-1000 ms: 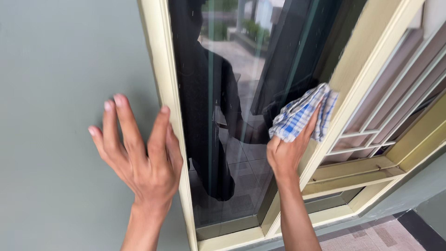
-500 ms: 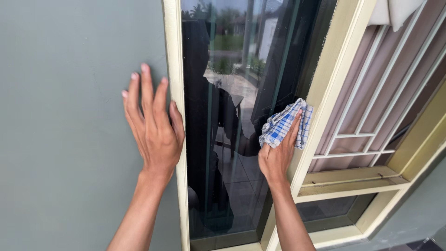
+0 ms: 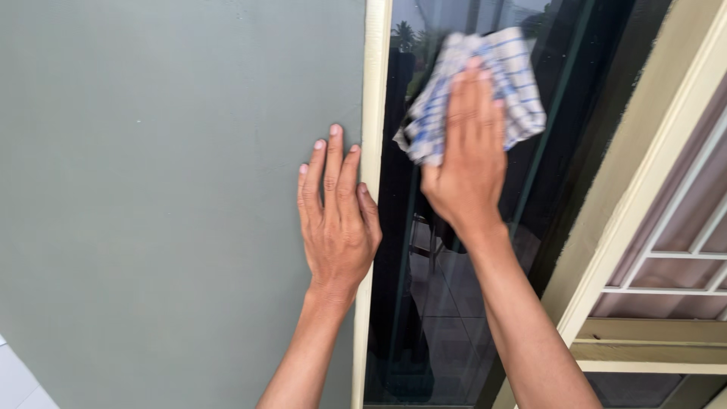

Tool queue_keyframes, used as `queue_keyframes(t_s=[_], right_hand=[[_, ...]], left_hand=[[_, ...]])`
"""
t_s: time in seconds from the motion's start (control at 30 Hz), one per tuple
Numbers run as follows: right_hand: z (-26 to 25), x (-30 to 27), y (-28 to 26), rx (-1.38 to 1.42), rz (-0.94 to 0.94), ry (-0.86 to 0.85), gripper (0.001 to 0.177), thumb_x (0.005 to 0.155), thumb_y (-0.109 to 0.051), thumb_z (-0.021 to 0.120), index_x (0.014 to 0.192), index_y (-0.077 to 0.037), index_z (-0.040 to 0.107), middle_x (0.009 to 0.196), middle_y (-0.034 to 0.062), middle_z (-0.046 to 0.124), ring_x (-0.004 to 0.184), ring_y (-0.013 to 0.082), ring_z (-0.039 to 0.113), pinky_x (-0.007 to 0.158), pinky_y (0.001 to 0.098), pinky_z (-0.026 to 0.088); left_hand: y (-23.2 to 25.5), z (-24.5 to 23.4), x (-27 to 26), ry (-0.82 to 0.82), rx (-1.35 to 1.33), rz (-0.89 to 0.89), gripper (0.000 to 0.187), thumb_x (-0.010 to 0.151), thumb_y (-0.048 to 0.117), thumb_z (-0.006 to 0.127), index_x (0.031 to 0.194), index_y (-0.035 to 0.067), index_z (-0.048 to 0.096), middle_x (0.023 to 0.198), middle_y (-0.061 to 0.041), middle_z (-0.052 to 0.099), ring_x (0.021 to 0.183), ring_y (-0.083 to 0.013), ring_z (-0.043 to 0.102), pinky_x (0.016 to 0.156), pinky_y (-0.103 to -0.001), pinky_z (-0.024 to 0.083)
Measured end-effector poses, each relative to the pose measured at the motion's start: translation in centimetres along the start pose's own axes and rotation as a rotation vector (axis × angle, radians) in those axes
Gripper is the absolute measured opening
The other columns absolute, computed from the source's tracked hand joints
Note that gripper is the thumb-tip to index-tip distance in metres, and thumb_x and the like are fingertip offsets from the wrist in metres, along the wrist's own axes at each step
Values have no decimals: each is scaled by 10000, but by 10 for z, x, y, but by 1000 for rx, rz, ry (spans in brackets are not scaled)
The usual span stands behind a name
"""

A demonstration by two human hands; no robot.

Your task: The person cleans a glass door by spraying cleaner and wiping the surface with a cloth. They repeatedly spray the glass and wipe different sections, including the frame, using a checkered cloth and a purple spray bottle.

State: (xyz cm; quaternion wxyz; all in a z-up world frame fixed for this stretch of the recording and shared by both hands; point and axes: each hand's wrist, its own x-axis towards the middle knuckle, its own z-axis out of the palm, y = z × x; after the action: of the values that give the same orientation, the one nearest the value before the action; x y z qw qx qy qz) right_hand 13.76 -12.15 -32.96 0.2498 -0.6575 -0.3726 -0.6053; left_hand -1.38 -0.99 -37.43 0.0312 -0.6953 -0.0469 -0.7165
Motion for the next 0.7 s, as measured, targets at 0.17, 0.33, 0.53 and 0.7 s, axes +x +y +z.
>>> queue_keyframes(t_s=[0.17, 0.33, 0.53, 0.7], right_hand=[[1, -67, -47, 19, -194, -287, 815, 793, -162, 581, 1548, 50, 361, 1678, 172, 273, 1561, 275, 263, 1275, 450, 219], [-8, -101, -39, 40, -371, -295, 688, 874, -214, 607, 1511, -19, 436, 1618, 125, 386, 1501, 246, 340, 1226, 414, 276], [-10, 9, -15, 34, -349, -170, 716, 894, -141, 575, 1549, 52, 360, 1618, 225, 398, 1528, 316, 365, 1273, 460, 278], [-36, 145, -7, 6, -302, -113, 582, 941, -84, 537, 1498, 67, 461, 1410, 291, 566, 1343, 427, 501, 1144, 514, 391]], left_hand=[[-5, 1, -2, -17, -22, -8, 382, 1047, 63, 566, 1427, 32, 553, 1576, -113, 487, 1478, -294, 445, 1240, -495, 365], [-7, -2, -2, 9, -55, -9, 369, 1050, 65, 565, 1419, 47, 560, 1574, -101, 494, 1484, -280, 451, 1245, -484, 364], [-6, -5, 1, 6, -36, -10, 363, 1043, 68, 563, 1406, 52, 566, 1567, -98, 503, 1476, -272, 455, 1239, -476, 365], [-9, -4, 0, -4, -32, 10, 335, 1056, 69, 556, 1387, 29, 594, 1566, -105, 503, 1482, -271, 446, 1248, -464, 358]])
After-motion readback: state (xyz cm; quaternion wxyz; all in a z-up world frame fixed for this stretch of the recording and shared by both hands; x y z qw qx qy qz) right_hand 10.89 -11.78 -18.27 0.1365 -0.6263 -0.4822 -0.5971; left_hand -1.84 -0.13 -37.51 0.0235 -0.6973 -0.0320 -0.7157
